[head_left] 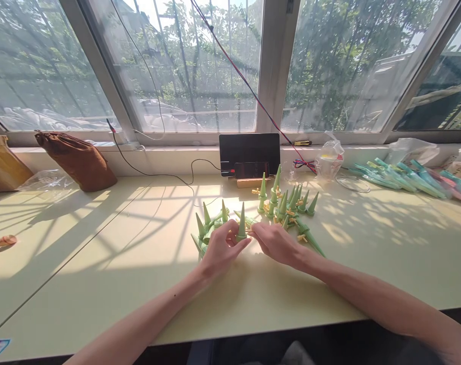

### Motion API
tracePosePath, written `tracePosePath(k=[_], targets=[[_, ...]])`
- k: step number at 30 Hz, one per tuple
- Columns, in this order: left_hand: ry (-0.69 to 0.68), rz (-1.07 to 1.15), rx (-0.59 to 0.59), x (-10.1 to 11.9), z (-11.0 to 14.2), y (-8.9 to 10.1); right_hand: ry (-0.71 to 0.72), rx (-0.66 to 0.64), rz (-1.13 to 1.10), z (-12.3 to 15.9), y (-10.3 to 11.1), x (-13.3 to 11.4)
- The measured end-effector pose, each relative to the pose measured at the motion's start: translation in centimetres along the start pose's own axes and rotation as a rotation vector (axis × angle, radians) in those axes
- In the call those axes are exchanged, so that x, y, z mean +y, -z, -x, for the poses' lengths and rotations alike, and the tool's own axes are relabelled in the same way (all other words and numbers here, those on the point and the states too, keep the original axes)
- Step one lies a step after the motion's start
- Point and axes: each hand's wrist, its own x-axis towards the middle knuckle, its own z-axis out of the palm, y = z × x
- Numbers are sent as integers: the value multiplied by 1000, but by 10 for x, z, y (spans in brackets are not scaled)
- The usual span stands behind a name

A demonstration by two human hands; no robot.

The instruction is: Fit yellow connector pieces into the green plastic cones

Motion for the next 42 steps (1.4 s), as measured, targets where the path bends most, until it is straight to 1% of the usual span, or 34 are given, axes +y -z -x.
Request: tracePosePath(k=[8, 16, 22, 25, 28, 32, 37, 42], targets=[[-19, -10, 17, -2, -1, -2, 45, -25, 40, 2, -2, 3], [16, 28, 13, 2, -1, -2, 42, -29, -2, 2, -3, 1], [-9, 5, 30, 5, -1, -1, -20, 15, -88, 0, 0, -1], [-7, -22, 41, 7, -1, -2, -57, 66, -141, -2, 2, -1], [26, 3, 51, 9, -1, -3, -71, 132, -196, -4, 4, -1], [97, 74, 87, 13, -1, -3, -48, 201, -253, -5, 5, 0], [142, 139, 104, 14, -1, -1, 1, 191, -292, -4, 6, 1], [157, 156, 88, 11, -1, -2, 55, 207, -276, -4, 5, 5]])
